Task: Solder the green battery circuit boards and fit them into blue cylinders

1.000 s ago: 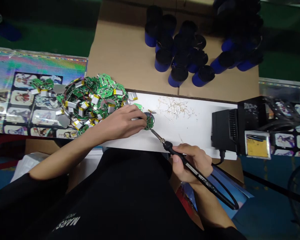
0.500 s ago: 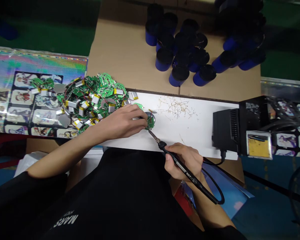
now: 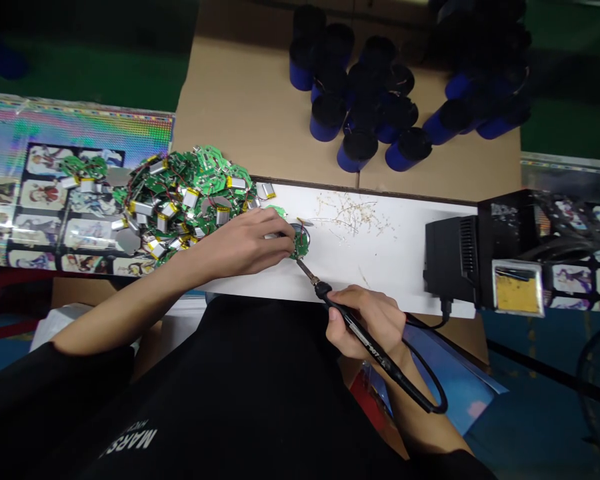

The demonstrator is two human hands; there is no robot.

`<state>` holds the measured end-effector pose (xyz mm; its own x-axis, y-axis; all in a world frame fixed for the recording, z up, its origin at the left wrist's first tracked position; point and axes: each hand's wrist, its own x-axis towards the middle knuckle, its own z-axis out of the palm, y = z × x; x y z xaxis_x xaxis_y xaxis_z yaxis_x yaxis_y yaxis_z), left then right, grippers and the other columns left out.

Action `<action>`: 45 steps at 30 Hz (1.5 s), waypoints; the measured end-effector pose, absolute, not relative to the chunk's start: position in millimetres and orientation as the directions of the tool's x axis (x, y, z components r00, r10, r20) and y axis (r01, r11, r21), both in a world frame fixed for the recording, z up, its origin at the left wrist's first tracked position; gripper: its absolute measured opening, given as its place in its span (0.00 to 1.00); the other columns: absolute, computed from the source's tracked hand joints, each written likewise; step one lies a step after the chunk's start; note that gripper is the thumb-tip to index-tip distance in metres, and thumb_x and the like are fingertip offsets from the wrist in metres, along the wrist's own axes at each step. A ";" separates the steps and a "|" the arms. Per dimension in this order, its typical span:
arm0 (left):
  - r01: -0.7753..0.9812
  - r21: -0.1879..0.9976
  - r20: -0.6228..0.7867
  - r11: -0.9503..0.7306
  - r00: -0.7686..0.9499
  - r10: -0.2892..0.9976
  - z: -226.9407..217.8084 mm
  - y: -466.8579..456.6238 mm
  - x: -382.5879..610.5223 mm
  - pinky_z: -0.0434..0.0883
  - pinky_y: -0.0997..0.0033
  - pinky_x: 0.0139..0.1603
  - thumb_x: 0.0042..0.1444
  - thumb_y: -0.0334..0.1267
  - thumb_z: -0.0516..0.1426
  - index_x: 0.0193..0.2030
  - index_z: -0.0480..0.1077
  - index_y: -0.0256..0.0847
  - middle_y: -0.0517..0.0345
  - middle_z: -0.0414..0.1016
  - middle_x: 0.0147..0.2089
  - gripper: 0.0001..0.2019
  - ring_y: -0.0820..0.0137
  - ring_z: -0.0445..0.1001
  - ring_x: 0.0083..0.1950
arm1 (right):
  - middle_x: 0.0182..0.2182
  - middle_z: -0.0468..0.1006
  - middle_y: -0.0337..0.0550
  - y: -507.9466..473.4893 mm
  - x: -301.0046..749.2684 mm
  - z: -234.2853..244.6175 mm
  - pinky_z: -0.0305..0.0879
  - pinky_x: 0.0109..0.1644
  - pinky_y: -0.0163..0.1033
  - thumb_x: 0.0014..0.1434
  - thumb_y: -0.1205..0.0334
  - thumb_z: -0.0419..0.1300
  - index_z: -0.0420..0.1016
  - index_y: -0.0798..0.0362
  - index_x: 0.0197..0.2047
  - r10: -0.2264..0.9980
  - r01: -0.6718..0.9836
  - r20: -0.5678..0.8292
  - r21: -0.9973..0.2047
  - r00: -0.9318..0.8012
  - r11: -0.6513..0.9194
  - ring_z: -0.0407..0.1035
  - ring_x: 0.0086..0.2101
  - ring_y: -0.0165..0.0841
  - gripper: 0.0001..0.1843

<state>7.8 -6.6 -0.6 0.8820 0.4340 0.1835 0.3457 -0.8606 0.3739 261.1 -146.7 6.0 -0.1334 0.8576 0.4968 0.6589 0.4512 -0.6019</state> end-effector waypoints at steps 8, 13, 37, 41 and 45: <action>0.347 0.337 0.165 -0.875 0.893 0.418 0.4 -5.8 7.4 0.67 0.58 0.49 0.74 0.36 0.51 0.46 0.77 0.43 0.50 0.80 0.51 0.12 0.59 0.72 0.49 | 0.27 0.82 0.42 -153.3 271.7 3.3 0.76 0.22 0.38 0.57 0.69 0.67 0.83 0.53 0.48 0.804 0.551 0.595 -0.664 -0.020 0.505 0.79 0.23 0.36 0.14; 0.335 0.324 0.187 -0.885 0.894 0.407 0.3 -5.6 7.5 0.67 0.59 0.49 0.74 0.35 0.52 0.46 0.77 0.41 0.50 0.80 0.51 0.11 0.60 0.72 0.48 | 0.29 0.82 0.41 -155.0 283.6 -10.7 0.69 0.19 0.35 0.60 0.64 0.69 0.81 0.54 0.45 0.856 0.463 0.458 -0.829 0.241 0.313 0.76 0.21 0.33 0.09; 0.428 0.641 0.159 -0.637 0.738 0.656 -9.7 -24.1 2.5 0.72 0.52 0.64 0.66 0.43 0.63 0.52 0.71 0.43 0.44 0.68 0.61 0.12 0.55 0.70 0.64 | 0.31 0.82 0.41 -173.7 292.2 -75.5 0.76 0.33 0.36 0.65 0.57 0.68 0.79 0.53 0.46 0.860 0.475 0.277 -0.879 0.428 0.047 0.79 0.28 0.33 0.10; 0.472 0.713 0.080 -0.518 0.679 0.730 -25.8 -33.9 14.3 0.70 0.49 0.68 0.64 0.39 0.65 0.52 0.66 0.44 0.42 0.65 0.69 0.15 0.52 0.67 0.71 | 0.32 0.84 0.41 -168.5 283.8 -65.7 0.78 0.35 0.37 0.66 0.59 0.68 0.79 0.53 0.49 0.821 0.427 0.309 -0.900 0.479 0.090 0.80 0.29 0.32 0.11; 0.419 0.785 0.088 -0.456 0.653 0.752 -21.4 -32.4 16.6 0.74 0.54 0.62 0.62 0.32 0.63 0.49 0.66 0.45 0.49 0.75 0.61 0.12 0.58 0.75 0.63 | 0.42 0.87 0.46 -157.5 269.5 -51.2 0.80 0.35 0.40 0.71 0.59 0.63 0.75 0.50 0.60 0.832 0.361 0.355 -0.910 0.426 0.203 0.84 0.35 0.37 0.16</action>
